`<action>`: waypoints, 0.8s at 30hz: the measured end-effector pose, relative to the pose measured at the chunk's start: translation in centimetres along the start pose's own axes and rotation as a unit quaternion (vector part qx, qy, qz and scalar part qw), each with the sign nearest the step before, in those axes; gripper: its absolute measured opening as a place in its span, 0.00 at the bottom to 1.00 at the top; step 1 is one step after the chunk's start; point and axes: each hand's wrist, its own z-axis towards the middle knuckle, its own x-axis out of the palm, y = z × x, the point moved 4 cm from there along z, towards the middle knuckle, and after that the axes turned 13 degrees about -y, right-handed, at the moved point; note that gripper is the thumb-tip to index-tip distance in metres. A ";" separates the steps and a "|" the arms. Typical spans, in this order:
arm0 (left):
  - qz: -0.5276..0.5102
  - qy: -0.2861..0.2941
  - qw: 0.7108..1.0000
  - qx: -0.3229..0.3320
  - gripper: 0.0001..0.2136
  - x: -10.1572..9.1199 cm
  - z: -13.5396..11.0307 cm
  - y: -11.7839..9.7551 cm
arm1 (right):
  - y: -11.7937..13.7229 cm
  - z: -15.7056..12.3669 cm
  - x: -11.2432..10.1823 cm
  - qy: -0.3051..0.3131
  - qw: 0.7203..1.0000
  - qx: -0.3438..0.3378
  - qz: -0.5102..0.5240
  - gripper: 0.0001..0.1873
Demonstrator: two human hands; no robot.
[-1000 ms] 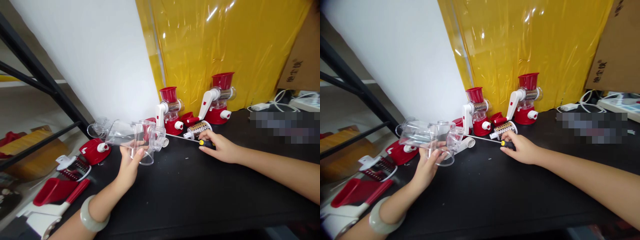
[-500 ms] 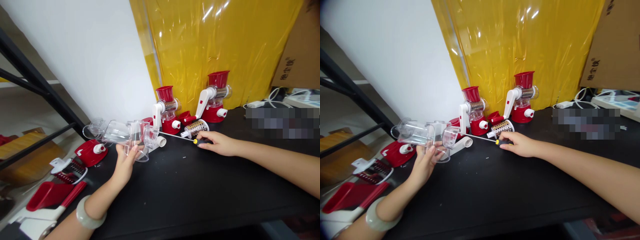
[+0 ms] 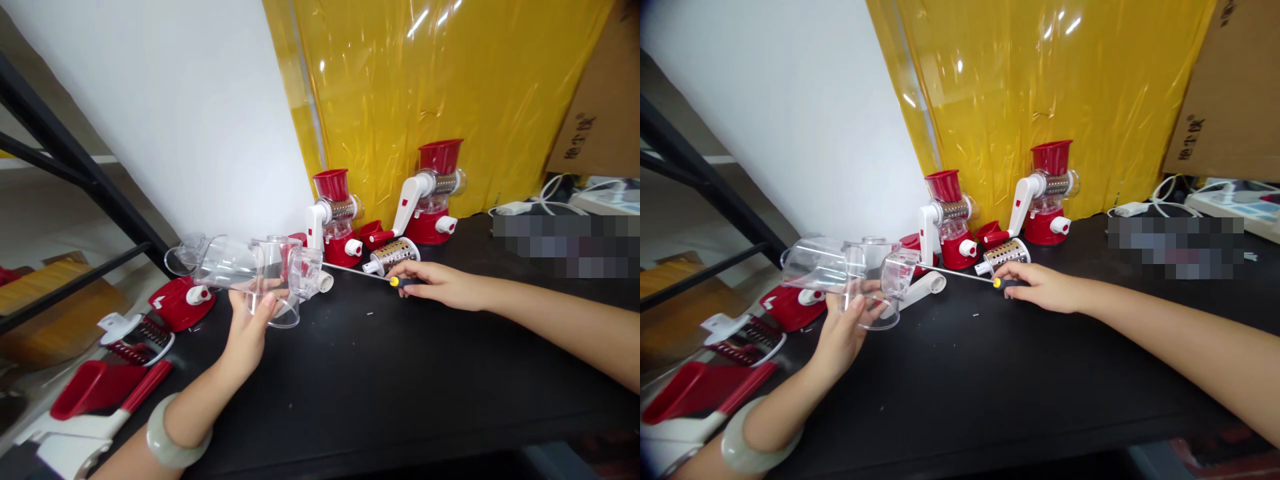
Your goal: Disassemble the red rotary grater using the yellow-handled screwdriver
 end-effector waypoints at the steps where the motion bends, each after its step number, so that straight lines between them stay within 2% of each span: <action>1: 0.002 -0.005 1.000 0.002 0.30 0.0 0.0 -0.1 | 0.1 0.0 -0.1 0.017 1.000 -0.001 0.002 0.18; 3: 0.004 -0.014 1.000 0.008 0.30 0.2 0.0 -0.3 | 0.0 0.1 -0.3 0.026 1.000 -0.009 -0.004 0.19; 10: 0.005 -0.018 1.000 0.018 0.31 0.5 0.0 -0.8 | -1.5 0.3 -0.3 -0.004 1.000 0.010 0.018 0.26; 14: 0.013 -0.021 1.000 0.015 0.31 0.3 0.2 -0.7 | -2.0 0.3 0.1 -0.022 1.000 -0.013 0.007 0.26; 20: -0.001 -0.012 1.000 0.013 0.30 0.2 0.2 -0.7 | -1.7 0.0 0.6 -0.088 0.991 -0.064 -0.081 0.21; 24: -0.023 -0.006 1.000 0.011 0.30 0.1 0.0 -0.8 | -0.8 -0.5 0.3 -0.156 0.966 -0.117 -0.172 0.16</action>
